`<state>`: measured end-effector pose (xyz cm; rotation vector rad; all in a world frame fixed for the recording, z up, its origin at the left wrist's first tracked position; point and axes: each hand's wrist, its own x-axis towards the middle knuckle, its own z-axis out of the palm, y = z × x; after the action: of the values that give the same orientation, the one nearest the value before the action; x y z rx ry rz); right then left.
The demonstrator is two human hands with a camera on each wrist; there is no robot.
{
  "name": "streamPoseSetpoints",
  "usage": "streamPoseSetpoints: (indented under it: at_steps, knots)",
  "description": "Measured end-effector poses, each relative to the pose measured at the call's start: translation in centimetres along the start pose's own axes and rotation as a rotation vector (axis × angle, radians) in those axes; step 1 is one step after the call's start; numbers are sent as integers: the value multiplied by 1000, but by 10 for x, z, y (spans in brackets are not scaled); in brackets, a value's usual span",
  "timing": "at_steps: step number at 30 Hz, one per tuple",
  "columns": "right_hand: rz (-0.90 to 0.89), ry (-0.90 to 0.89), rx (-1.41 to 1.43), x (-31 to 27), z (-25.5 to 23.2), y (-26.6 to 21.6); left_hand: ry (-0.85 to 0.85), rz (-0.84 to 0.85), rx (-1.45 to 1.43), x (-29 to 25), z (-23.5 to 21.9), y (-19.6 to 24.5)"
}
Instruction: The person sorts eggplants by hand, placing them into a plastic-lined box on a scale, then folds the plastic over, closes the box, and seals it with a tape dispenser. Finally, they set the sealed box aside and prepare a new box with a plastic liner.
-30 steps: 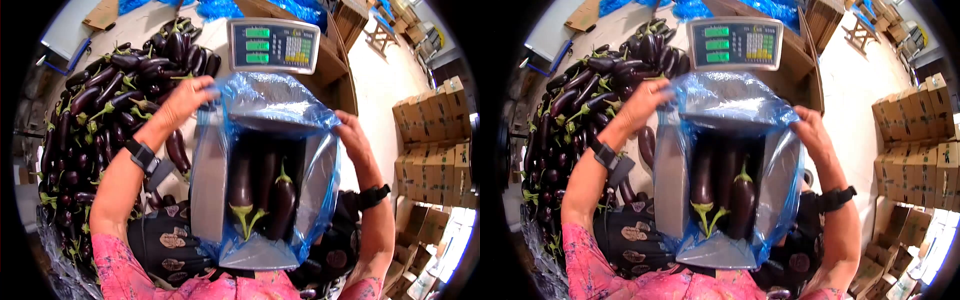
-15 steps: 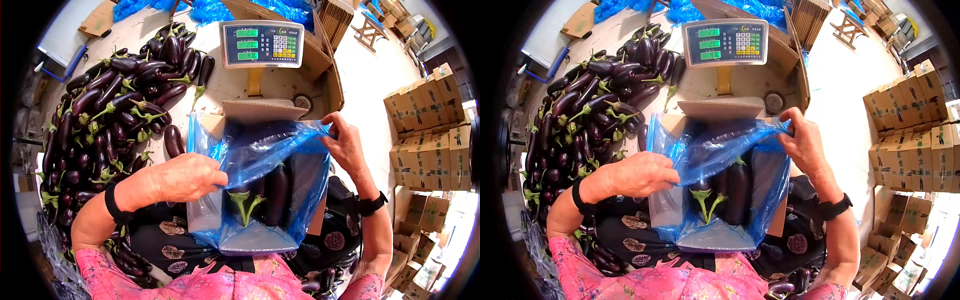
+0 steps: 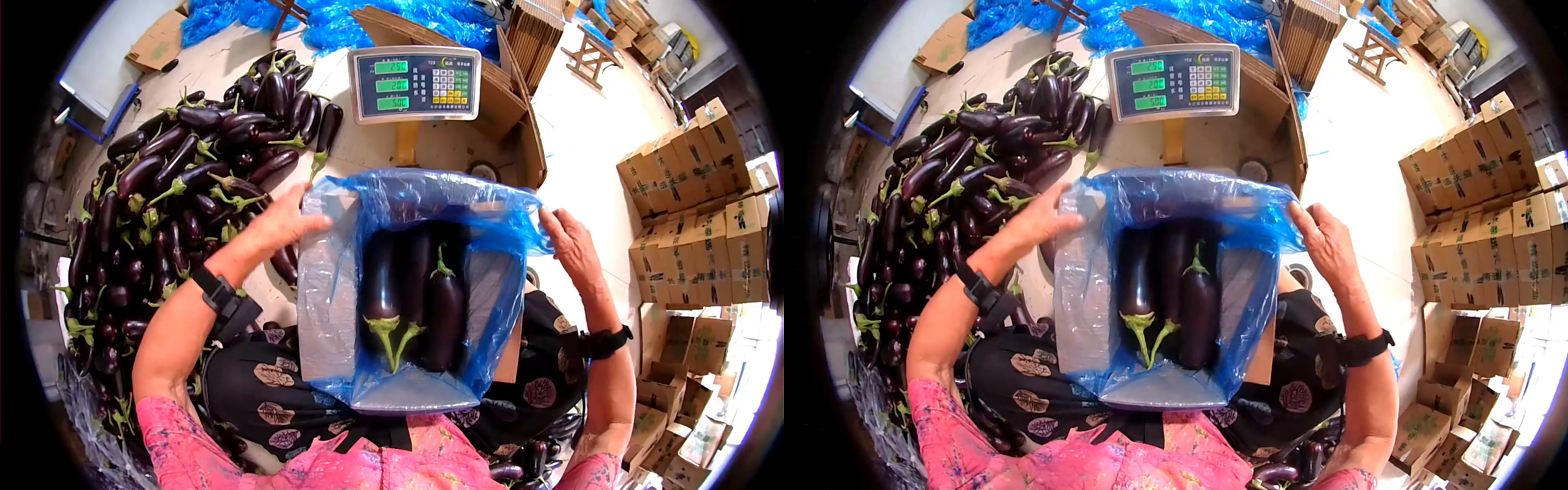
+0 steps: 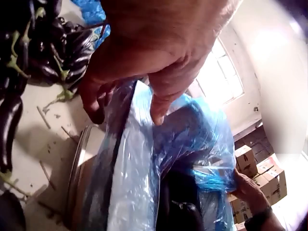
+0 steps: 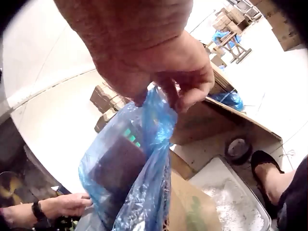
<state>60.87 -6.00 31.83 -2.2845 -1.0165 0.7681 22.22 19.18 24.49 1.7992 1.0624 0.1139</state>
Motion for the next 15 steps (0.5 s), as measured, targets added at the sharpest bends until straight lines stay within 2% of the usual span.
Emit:
streamPoseSetpoints:
  at_steps: [2, 4, 7, 10, 11, 14, 15]
  knots:
    - [-211, 142, 34, 7, 16, 10, 17, 48, 118, -8, 4, 8]
    - [-161, 136, 128, 14, 24, 12, 21, 62, -4, -5, -2, 11]
    - [-113, 102, 325, 16, 18, -1, 23, -41, -251, -9, -11, 26]
    - [40, 87, 684, 31, 24, 13, -23, -27, -308, -8, -18, 27]
    - [56, 87, 702, 33, 29, 16, -28, -30, -308, -9, -19, 30]
    - [95, -184, 871, 33, 26, 13, -10, -19, -337, -5, -18, 24]
    - [121, -203, 890, 33, 28, 17, -28, -38, -350, -5, -18, 25]
